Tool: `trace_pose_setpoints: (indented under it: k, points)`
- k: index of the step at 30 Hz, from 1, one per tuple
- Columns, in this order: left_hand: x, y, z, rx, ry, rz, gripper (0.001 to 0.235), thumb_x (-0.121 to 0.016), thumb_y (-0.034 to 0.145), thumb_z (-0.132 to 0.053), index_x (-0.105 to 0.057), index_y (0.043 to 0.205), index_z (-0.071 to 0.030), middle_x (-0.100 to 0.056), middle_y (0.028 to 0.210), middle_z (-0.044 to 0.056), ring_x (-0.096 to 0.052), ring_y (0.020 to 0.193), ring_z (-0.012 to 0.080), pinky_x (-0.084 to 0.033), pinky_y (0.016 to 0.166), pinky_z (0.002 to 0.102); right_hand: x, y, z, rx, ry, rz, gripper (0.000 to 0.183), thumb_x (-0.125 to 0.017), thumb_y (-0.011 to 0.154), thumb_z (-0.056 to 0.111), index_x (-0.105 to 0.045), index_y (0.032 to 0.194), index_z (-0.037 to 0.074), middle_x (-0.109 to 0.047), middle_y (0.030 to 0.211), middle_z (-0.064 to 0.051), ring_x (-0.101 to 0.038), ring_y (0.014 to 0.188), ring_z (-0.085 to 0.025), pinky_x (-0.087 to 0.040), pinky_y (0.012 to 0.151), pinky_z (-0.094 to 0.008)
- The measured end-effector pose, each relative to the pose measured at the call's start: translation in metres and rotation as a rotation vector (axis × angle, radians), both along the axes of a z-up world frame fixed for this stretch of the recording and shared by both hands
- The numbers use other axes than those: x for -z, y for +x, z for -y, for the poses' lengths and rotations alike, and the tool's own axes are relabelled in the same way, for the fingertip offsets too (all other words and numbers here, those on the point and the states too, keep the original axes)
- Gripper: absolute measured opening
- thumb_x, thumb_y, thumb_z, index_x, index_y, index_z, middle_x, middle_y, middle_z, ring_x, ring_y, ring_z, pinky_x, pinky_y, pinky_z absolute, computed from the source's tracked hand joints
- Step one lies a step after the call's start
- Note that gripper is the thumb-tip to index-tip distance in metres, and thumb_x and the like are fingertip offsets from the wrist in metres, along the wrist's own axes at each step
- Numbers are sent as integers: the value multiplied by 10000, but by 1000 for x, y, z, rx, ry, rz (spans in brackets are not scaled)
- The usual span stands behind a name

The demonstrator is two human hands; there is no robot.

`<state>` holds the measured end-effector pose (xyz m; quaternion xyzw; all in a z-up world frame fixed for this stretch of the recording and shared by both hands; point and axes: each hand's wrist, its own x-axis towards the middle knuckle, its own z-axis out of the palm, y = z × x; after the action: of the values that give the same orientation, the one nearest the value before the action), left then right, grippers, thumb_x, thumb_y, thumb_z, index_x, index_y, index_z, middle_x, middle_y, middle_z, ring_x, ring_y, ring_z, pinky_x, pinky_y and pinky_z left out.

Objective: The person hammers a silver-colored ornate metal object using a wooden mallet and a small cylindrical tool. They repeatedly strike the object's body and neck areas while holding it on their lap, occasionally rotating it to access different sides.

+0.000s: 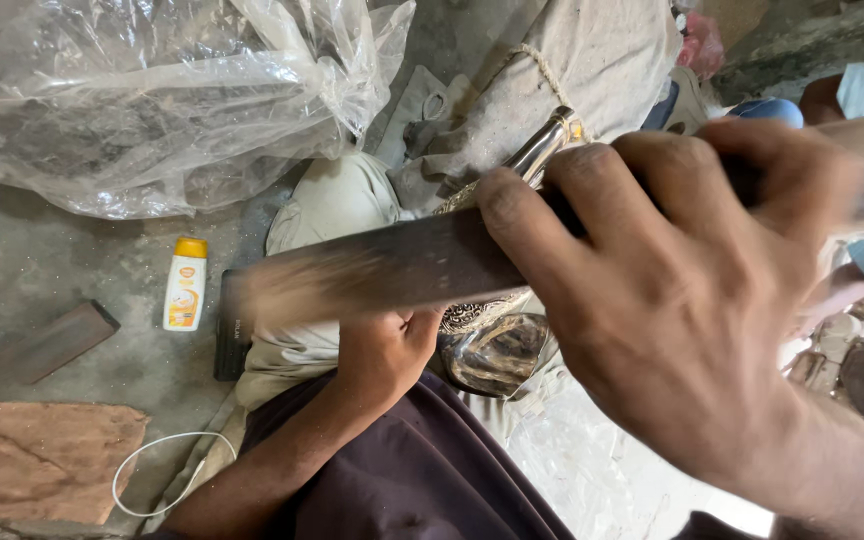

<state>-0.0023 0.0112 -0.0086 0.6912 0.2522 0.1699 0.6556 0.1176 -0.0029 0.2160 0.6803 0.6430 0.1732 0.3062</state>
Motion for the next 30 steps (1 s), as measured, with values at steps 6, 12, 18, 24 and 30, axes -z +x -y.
trace_pose_setpoints:
  k: [6, 12, 18, 24, 30]
  points:
    - [10, -2, 10, -100, -41, 293, 155, -688, 1007, -183, -669, 995, -29, -672, 808, 12, -651, 655, 104, -496, 527, 288, 1, 3, 5, -33, -4, 71, 228, -711, 1001, 369, -741, 1209, 280, -692, 906, 79, -649, 854, -121, -381, 934, -409]
    - [20, -5, 16, -93, 113, 152, 126, -726, 991, -132, -690, 946, -20, -589, 659, 49, -563, 560, 186, -447, 555, 379, -1, -11, -17, 366, 52, -381, 351, -709, 980, 107, -698, 1329, 71, -736, 1056, -56, -687, 924, -219, -424, 895, -401]
    - [19, -5, 11, -87, 191, 237, 130, -678, 1014, -135, -694, 1030, -6, -639, 768, 54, -601, 620, 184, -474, 575, 355, -3, -4, -12, 22, 48, -140, 219, -736, 993, 194, -746, 1211, 205, -722, 976, 25, -671, 898, -162, -381, 969, -402]
    - [19, 0, 10, -87, 48, 200, 194, -742, 967, -207, -668, 952, -28, -669, 787, 49, -602, 583, 143, -481, 538, 323, 0, 2, 4, 9, -35, 165, 157, -684, 1084, 351, -715, 1227, 297, -665, 1002, 89, -620, 915, -93, -356, 992, -384]
    - [17, 2, 3, -75, -10, 263, 161, -761, 973, -194, -682, 953, -55, -696, 794, 38, -641, 623, 146, -515, 572, 328, -2, -2, -2, 120, -118, 158, 192, -674, 1020, 326, -731, 1168, 218, -645, 824, 61, -607, 760, -125, -410, 874, -404]
